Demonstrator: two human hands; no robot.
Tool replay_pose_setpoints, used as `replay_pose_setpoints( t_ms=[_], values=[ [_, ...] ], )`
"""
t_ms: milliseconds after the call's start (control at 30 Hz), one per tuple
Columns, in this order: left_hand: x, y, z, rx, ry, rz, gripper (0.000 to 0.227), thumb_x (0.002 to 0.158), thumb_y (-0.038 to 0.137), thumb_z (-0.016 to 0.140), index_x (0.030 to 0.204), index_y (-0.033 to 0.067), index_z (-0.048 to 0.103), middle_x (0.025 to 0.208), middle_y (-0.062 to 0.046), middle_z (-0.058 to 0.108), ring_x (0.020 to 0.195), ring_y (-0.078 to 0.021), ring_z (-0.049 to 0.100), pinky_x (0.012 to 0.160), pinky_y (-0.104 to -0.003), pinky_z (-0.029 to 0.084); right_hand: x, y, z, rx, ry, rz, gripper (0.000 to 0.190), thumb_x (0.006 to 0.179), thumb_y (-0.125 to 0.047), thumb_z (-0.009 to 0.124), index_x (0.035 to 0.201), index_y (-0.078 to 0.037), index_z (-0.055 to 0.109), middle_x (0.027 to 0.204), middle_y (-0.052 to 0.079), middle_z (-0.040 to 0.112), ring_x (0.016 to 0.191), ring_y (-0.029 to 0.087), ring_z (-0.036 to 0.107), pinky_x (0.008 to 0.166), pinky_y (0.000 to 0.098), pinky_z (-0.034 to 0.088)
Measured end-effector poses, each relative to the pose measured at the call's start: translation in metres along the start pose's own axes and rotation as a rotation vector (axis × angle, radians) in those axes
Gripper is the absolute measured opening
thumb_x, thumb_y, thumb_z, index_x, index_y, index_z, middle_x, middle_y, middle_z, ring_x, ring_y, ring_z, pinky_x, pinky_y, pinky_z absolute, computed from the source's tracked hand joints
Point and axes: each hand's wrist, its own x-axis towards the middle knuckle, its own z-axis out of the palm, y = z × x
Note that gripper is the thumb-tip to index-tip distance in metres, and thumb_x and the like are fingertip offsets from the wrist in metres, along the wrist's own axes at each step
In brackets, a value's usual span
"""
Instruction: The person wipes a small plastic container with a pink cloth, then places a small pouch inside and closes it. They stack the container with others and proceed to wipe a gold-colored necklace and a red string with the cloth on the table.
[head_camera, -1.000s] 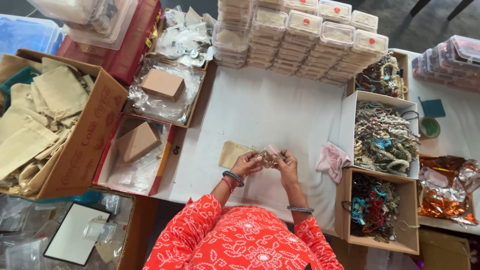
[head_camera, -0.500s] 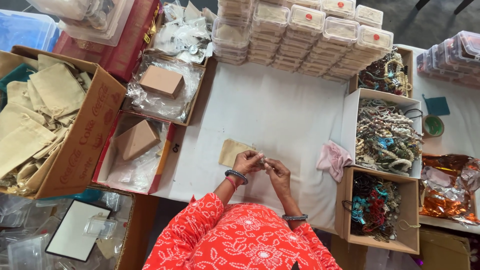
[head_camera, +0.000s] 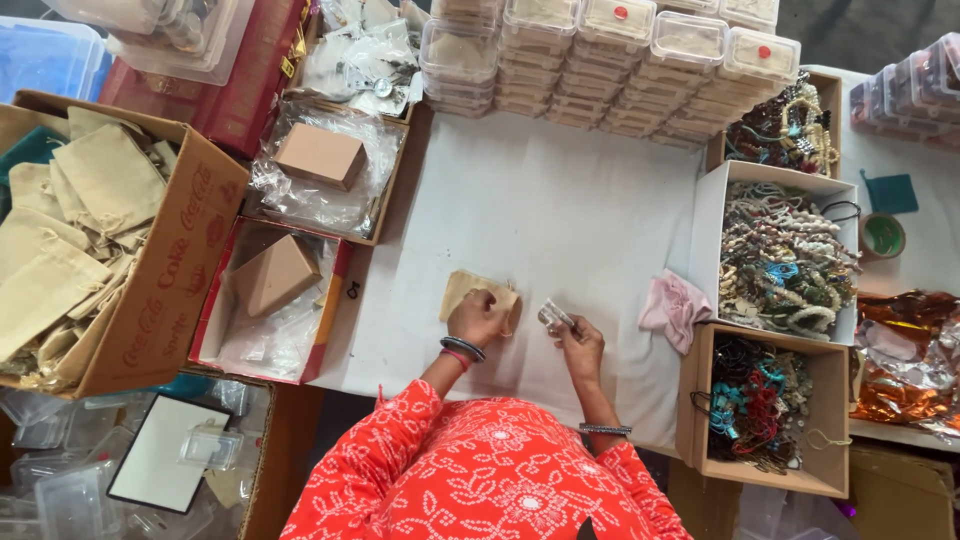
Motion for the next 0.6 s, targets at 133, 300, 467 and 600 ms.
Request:
replay_pose_setpoints(
  t_ms=[133,300,467,600],
  values=[
    [-0.005,0.008,0.016,0.158,0.019,0.197,0.051,0.076,0.050,0.075,0.090,0.0020,0.067,0.091,-0.019,0.070,0.083,-0.0387,0.068,0.065,-0.051,0.053,-0.007,0.017,0.005,-0.062,0.010,0.043,0.029,0.094,-0.016,0.072,0.116,0.003,0.070,0.094,0.010,0.077,0.081,0.016,0.077,0.062,0.0264,0.060],
    [0.001,0.010,0.014,0.054,-0.041,-0.004,0.039,0.095,0.043,0.067,0.081,0.0060,0.068,0.079,-0.017,0.071,0.076,-0.0374,0.068,0.066,-0.050,0.053,-0.016,-0.008,0.027,-0.067,-0.099,0.029,0.031,0.093,-0.014,0.072,0.119,0.002,0.069,0.094,0.009,0.078,0.083,0.014,0.077,0.061,0.0261,0.062],
    [0.002,0.001,-0.003,-0.087,0.042,0.022,0.027,0.088,0.030,0.069,0.079,0.0048,0.069,0.075,-0.016,0.072,0.068,-0.0344,0.070,0.062,-0.046,0.054,-0.029,-0.051,0.038,-0.122,-0.071,-0.125,0.027,0.093,-0.014,0.073,0.114,0.003,0.072,0.094,0.004,0.074,0.081,0.013,0.075,0.060,0.0261,0.064],
    [-0.003,-0.005,-0.002,-0.170,0.055,0.050,0.020,0.085,0.024,0.071,0.082,0.0039,0.070,0.075,-0.016,0.072,0.067,-0.0326,0.071,0.061,-0.042,0.055,-0.035,-0.074,0.050,-0.087,-0.053,-0.129,0.025,0.091,-0.013,0.073,0.113,0.000,0.070,0.089,0.004,0.075,0.077,0.011,0.074,0.058,0.0268,0.060]
  ],
)
